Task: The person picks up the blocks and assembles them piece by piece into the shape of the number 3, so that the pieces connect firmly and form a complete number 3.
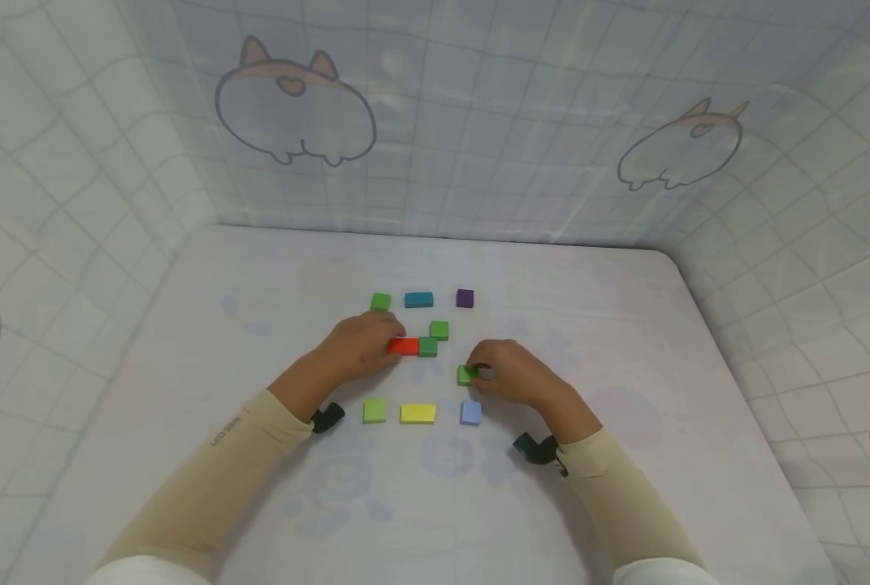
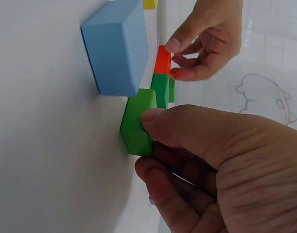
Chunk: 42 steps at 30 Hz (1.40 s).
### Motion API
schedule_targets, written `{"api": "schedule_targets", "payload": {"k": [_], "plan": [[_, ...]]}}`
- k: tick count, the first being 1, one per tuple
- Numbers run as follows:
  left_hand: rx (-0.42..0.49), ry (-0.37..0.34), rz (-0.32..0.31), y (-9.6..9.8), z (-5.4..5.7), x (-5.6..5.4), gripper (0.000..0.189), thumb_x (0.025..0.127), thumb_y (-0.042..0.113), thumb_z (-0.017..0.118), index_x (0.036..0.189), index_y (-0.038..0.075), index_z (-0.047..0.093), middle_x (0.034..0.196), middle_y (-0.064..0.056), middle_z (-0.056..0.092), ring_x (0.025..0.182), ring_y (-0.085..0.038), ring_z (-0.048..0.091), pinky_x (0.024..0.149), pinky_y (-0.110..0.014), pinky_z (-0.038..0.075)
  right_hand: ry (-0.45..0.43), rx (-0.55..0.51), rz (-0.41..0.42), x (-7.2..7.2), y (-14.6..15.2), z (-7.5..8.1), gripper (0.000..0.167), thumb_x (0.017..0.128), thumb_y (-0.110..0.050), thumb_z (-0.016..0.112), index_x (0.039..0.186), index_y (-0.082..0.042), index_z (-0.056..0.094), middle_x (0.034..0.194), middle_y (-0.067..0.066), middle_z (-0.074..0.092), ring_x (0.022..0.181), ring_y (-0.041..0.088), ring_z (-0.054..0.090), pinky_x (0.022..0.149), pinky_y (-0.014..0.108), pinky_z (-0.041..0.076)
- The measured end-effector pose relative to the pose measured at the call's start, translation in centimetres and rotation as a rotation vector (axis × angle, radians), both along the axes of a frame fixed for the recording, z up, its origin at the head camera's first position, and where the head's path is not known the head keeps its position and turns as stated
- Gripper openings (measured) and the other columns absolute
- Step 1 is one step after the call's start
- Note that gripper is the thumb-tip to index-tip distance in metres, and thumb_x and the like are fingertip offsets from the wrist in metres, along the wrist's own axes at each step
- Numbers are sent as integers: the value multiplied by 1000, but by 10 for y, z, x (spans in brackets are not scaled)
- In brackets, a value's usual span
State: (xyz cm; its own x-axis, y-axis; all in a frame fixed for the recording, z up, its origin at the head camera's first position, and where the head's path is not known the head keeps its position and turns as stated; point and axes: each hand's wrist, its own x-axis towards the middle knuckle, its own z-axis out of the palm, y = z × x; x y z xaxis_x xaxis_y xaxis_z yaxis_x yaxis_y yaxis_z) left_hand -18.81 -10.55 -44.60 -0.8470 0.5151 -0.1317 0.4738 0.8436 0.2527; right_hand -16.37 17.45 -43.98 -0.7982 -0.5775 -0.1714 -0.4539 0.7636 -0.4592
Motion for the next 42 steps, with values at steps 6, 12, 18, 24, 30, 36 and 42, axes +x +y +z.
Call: {"api": "schedule_targets", "payload": {"k": [6,12,18,24,30,36,42], "plan": [[15,29,-48,8,1,-3,33,90,31,73,119,15,69,110,3,65,98,-16,56,88,-35,53,56,3,72,-2,-9,0,23,87,-11,76,110,-11,75,109,-1,71,100,13,65,92,30,55],[-6,30,-63,16,5,-4,37,89,33,74,120,14,68,112,2,65,99,-18,55,88,-36,53,91,21,86,-5,-16,-1,23,88,-13,76,110,-13,75,111,-3,71,102,11,65,93,27,53],[-35,33,-64,20,6,-7,36,90,33,73,120,15,67,112,3,65,99,-18,54,87,-34,53,98,1,99,-5,-23,2,23,88,-12,76,111,-11,75,110,-2,71,101,11,65,93,28,53],[-35,29,-60,25,5,-8,36,90,34,73,120,15,67,111,2,64,98,-18,55,88,-34,52,125,5,111,-6,-30,2,21,88,-11,75,110,-11,76,111,-2,70,101,11,65,94,26,53],[-29,29,-53,26,5,-9,32,90,31,73,117,14,69,107,2,64,95,-18,55,86,-33,52,123,4,94,-7,-33,-2,21,87,-11,76,108,-12,76,109,-3,71,100,9,64,92,24,53],[-31,30,-53,27,3,-9,29,90,29,73,115,15,69,106,2,65,93,-17,55,85,-33,52,138,24,87,-8,-34,-6,22,88,-13,76,110,-13,76,109,-3,70,99,9,64,92,23,53],[-40,18,-48,29,2,-10,29,90,29,73,115,15,69,107,2,65,94,-17,56,88,-34,53,138,30,83,-8,-35,-7,22,88,-14,76,110,-12,76,109,-2,70,100,10,64,93,24,53]]}}
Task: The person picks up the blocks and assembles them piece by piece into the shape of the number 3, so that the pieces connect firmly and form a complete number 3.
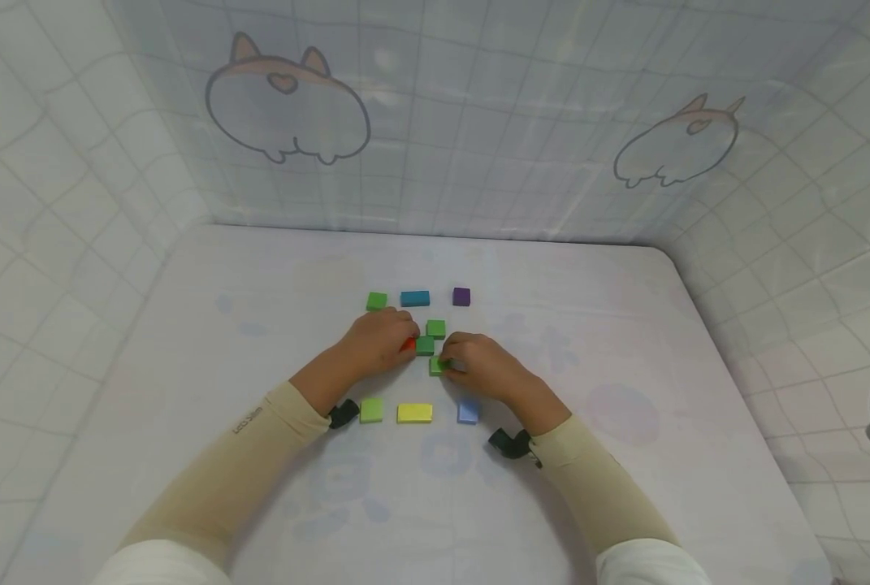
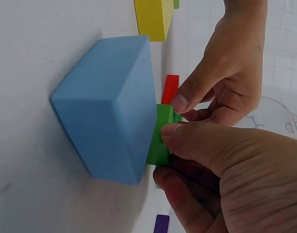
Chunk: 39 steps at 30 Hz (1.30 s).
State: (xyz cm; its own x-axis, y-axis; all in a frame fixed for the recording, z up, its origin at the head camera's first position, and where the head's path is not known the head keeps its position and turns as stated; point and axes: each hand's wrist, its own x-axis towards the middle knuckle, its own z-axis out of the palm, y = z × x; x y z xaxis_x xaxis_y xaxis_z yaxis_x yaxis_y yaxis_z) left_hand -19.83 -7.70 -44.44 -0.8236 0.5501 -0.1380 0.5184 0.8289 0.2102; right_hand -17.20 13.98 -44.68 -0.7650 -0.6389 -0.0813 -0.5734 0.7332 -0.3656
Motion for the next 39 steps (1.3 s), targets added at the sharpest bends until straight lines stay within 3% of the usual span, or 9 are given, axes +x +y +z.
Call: {"api": "schedule_targets", "payload": {"k": [39], "plan": [[44,13,-8,-2,-7,-1,25,91,28,72,112,14,70,99,3,63,92,-17,53,82,-32,51,36,-3,26,-3,-5,3,19,88,-13,76,107,-11,77,103,-2,68,93,10,62,90,23,54]]}}
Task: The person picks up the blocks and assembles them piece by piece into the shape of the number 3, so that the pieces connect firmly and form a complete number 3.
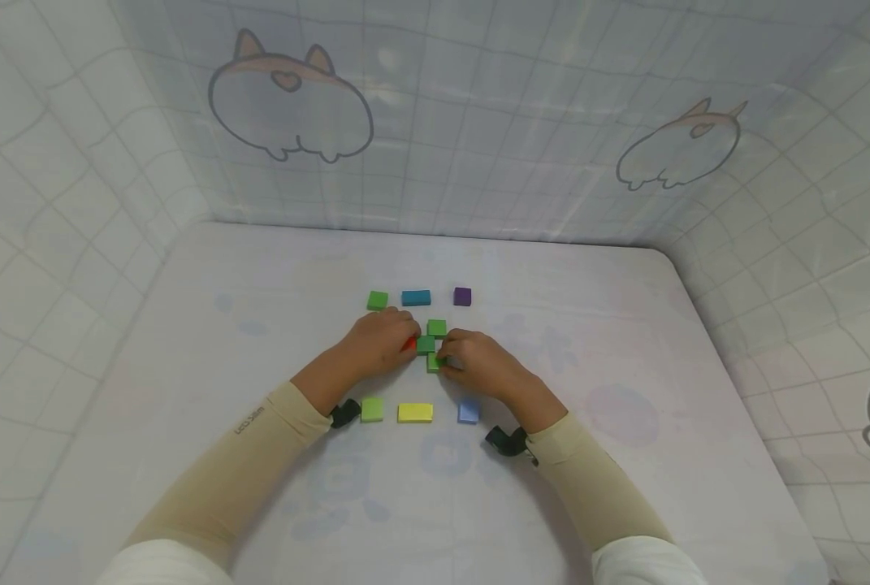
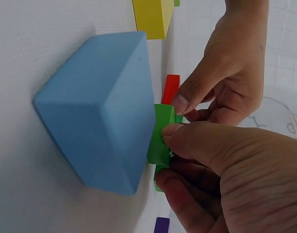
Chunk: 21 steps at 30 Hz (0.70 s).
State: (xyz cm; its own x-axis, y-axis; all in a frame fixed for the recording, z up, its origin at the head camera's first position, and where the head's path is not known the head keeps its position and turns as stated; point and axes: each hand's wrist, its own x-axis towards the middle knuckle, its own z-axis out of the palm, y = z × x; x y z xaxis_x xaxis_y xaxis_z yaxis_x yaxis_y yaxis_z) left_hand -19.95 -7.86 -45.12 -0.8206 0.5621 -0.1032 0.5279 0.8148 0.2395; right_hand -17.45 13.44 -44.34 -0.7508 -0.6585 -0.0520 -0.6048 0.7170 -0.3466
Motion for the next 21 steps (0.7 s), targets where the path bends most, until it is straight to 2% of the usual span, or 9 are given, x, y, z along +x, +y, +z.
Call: {"api": "schedule_targets", "payload": {"k": [16,21], "plan": [[-26,-5,7,1,3,0,27,91,29,72,113,14,69,100,2,63,91,-17,54,82,-32,52,8,-6,-14,1,-1,0,20,88,-14,76,108,-11,77,104,-2,68,93,9,63,90,23,54],[-1,-25,25,0,5,1,39,90,31,73,124,12,65,116,-1,64,104,-20,56,92,-37,52,15,-59,-34,6,3,2,18,89,-20,76,106,-12,76,106,-3,67,96,10,62,90,25,54]]}}
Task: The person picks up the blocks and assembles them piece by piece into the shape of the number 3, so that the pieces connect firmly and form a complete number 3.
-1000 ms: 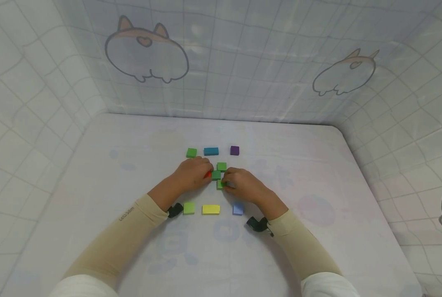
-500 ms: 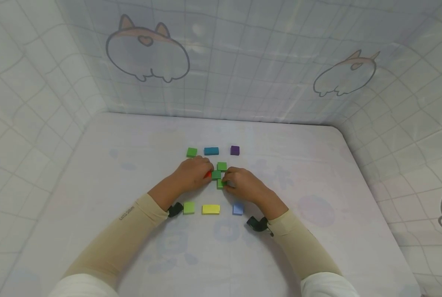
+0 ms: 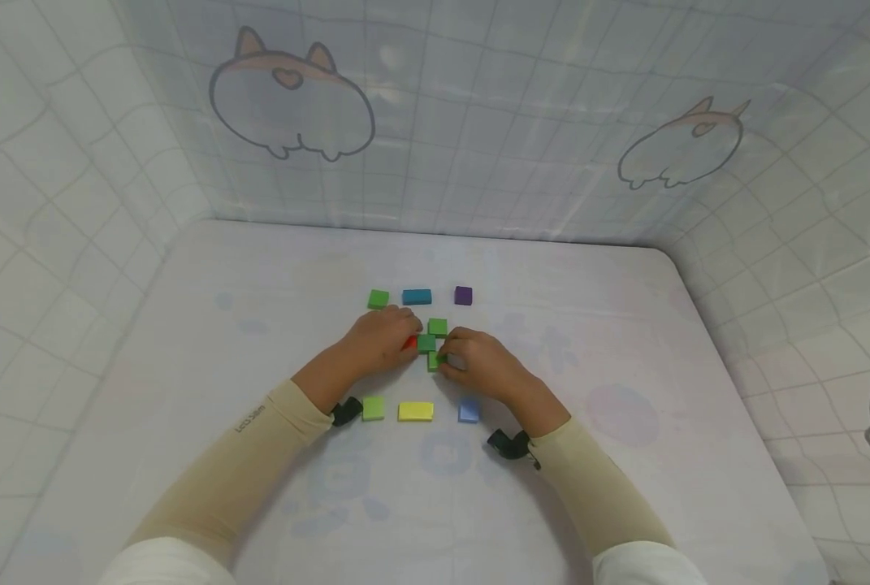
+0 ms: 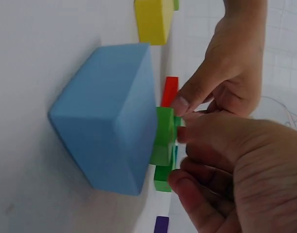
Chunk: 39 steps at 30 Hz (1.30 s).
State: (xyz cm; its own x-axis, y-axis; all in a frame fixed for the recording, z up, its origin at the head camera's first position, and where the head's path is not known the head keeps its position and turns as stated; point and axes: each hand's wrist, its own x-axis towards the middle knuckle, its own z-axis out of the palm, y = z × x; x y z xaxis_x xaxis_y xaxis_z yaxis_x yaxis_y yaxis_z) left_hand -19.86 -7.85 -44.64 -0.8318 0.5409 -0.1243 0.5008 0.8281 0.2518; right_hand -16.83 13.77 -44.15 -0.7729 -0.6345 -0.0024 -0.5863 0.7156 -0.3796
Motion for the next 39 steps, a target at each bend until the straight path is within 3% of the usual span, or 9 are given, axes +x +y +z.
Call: {"api": "schedule_targets", "payload": {"k": [6,10,14,22,30,39], "plan": [[100,5,1,-7,11,4,45,94,22,66,134,6,58,133,-8,59,123,-27,54,105,-43,46,58,-50,-52,11,16,2,14,92,-21,71,103,-13,76,106,-4,69,100,11,65,91,28,54],[130,-37,31,-14,20,11,41,95,23,64,134,8,59,136,-7,58,129,-26,51,108,-45,44,68,-52,-90,18,27,4,12,92,-17,71,101,-11,75,104,-3,69,97,12,66,88,29,56],[124,-85,55,-18,25,21,36,96,27,64,129,12,64,129,-3,61,121,-23,54,102,-43,49,35,-53,-105,27,35,7,12,91,-14,72,101,-9,75,103,-2,70,93,12,67,84,30,57],[41,-129,20,-15,32,46,39,95,34,66,128,15,64,128,0,62,121,-22,53,103,-43,48,-47,-40,-136,38,37,9,16,90,-14,73,106,-9,75,105,-3,70,94,11,66,86,30,57],[28,-179,3,-6,26,67,37,92,38,68,124,19,67,125,4,64,119,-18,55,104,-43,47,-199,-2,-143,49,37,5,24,90,-23,74,112,-13,73,107,-5,70,100,11,64,93,32,54],[63,-132,-57,0,17,74,30,92,35,69,116,17,71,114,4,67,107,-15,59,96,-38,50,-203,0,-82,58,38,2,26,84,-20,80,108,-11,73,103,-5,68,94,10,62,88,28,55]]}}
